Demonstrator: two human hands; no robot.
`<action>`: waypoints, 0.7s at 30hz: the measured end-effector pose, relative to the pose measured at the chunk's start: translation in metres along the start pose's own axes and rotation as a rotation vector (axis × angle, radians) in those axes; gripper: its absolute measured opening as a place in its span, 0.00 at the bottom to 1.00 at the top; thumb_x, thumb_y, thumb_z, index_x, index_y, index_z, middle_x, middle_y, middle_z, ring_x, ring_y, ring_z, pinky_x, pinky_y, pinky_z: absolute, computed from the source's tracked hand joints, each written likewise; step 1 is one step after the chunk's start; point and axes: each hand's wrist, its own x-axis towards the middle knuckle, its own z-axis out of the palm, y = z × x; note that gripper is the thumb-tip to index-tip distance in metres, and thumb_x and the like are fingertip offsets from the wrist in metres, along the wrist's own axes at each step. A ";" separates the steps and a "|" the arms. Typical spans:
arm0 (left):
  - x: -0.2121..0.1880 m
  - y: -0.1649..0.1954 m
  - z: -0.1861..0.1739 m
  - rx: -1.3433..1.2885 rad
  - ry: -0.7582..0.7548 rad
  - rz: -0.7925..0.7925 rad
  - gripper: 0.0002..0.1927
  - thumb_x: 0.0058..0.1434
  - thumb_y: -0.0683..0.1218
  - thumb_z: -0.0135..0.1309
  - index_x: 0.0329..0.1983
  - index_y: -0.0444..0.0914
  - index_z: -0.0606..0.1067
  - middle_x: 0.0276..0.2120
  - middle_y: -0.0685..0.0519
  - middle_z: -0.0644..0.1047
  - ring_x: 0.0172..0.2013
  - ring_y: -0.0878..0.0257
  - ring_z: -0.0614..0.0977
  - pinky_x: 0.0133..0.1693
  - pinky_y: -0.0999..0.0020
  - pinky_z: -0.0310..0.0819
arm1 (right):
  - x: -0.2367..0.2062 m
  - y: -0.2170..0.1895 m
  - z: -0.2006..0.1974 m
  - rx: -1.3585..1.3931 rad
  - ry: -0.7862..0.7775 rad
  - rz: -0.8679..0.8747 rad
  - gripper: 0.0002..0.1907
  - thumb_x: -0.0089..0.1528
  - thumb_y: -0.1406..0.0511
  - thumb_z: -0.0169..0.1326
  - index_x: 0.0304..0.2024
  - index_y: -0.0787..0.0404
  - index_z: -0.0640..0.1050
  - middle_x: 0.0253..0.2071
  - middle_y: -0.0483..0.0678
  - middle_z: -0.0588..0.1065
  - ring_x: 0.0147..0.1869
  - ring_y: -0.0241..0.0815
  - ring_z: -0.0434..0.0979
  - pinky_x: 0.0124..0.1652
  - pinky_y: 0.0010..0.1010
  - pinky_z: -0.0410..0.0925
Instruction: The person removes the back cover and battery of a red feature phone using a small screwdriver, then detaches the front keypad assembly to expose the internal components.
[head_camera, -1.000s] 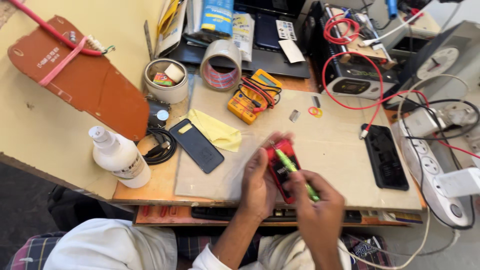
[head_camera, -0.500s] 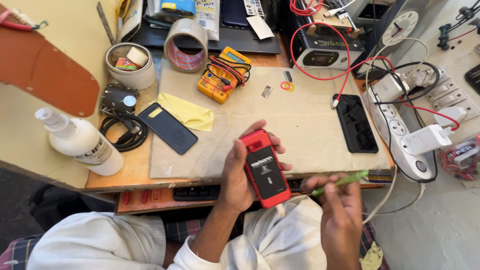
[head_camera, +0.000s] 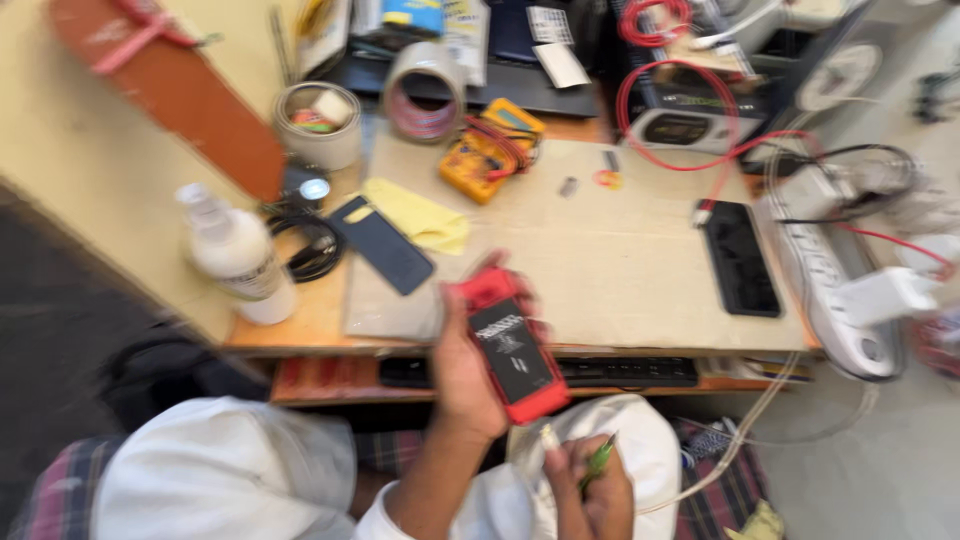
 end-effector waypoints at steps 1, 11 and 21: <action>0.003 0.002 0.003 -0.025 0.049 -0.005 0.32 0.73 0.63 0.41 0.70 0.37 0.64 0.47 0.47 0.75 0.43 0.58 0.77 0.43 0.60 0.78 | -0.009 0.017 -0.018 -0.016 0.016 0.004 0.18 0.63 0.75 0.60 0.30 0.59 0.63 0.23 0.43 0.67 0.28 0.28 0.62 0.30 0.21 0.61; -0.031 0.017 0.002 0.025 -0.018 -0.264 0.36 0.71 0.64 0.39 0.70 0.34 0.62 0.46 0.45 0.76 0.44 0.55 0.79 0.45 0.58 0.78 | -0.010 0.052 -0.237 -1.233 -0.042 0.534 0.13 0.56 0.66 0.67 0.30 0.55 0.73 0.22 0.43 0.74 0.27 0.31 0.73 0.30 0.23 0.68; -0.071 -0.018 0.014 0.007 -0.328 -0.403 0.38 0.77 0.64 0.37 0.76 0.30 0.59 0.50 0.48 0.72 0.44 0.63 0.74 0.48 0.68 0.72 | 0.016 -0.088 -0.127 -0.905 -0.027 -0.040 0.12 0.52 0.60 0.71 0.33 0.51 0.80 0.24 0.41 0.79 0.28 0.32 0.81 0.30 0.24 0.72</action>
